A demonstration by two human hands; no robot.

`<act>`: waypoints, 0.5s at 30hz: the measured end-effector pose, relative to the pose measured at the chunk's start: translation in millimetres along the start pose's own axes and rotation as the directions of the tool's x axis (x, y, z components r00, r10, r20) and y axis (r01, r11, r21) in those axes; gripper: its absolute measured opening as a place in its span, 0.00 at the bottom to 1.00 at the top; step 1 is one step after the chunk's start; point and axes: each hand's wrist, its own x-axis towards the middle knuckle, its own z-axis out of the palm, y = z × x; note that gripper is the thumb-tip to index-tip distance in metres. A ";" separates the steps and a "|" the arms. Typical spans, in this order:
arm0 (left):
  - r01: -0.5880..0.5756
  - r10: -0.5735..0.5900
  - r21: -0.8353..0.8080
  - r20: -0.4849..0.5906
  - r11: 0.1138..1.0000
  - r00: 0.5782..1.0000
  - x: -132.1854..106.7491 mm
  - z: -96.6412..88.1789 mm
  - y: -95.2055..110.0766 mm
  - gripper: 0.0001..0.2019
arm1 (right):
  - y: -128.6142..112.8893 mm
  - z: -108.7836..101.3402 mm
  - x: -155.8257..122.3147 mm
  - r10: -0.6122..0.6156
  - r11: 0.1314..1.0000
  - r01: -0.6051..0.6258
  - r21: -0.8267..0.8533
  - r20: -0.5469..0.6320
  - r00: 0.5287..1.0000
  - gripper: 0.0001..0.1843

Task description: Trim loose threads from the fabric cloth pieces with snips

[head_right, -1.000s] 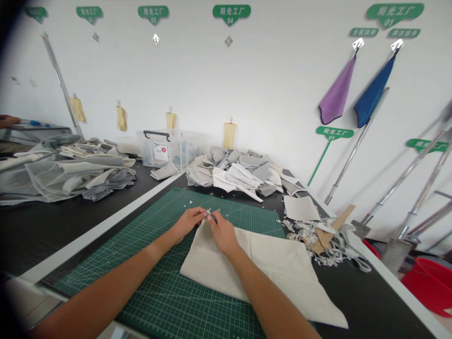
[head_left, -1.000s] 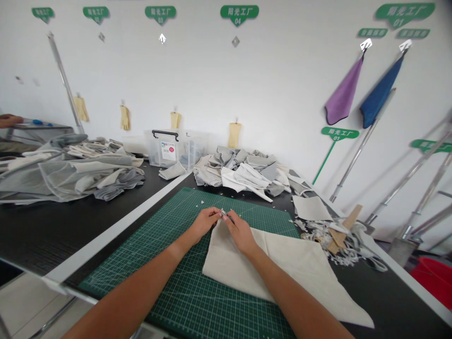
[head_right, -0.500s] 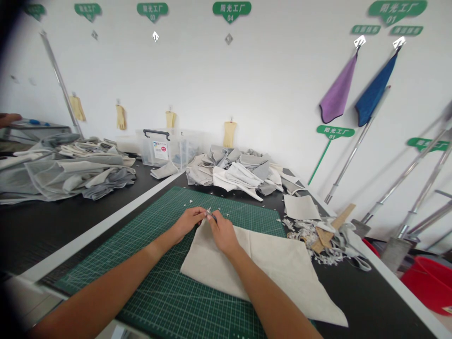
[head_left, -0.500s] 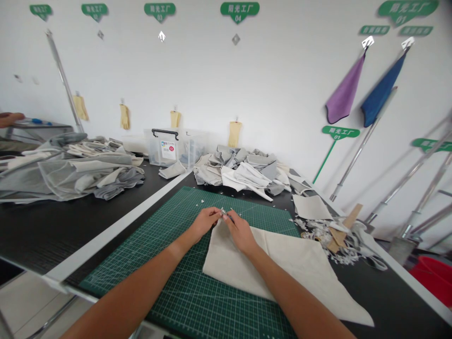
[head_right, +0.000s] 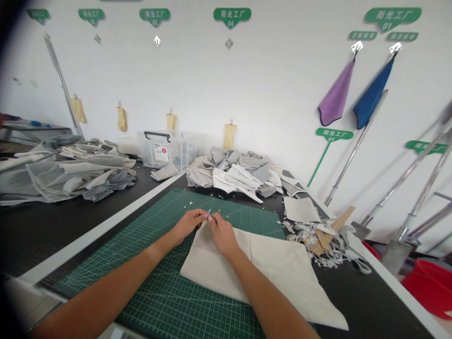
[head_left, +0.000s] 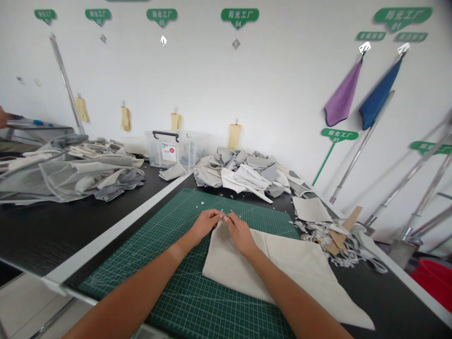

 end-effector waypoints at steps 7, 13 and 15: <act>0.001 -0.001 -0.035 0.005 0.999 1.000 -0.2 2.1 0.6 0.17 | 7.3 -0.2 9.4 0.206 0.919 -0.188 0.346 -0.017 0.978 0.24; -0.026 0.026 -0.016 0.003 1.000 1.000 -0.7 2.3 8.9 0.15 | 10.4 -2.4 16.7 0.280 0.861 -0.286 0.421 0.077 0.957 0.25; -0.024 0.024 -0.013 0.009 1.000 1.000 0.3 1.9 9.0 0.15 | 9.6 -3.6 16.9 0.264 0.879 -0.271 0.393 0.071 0.962 0.24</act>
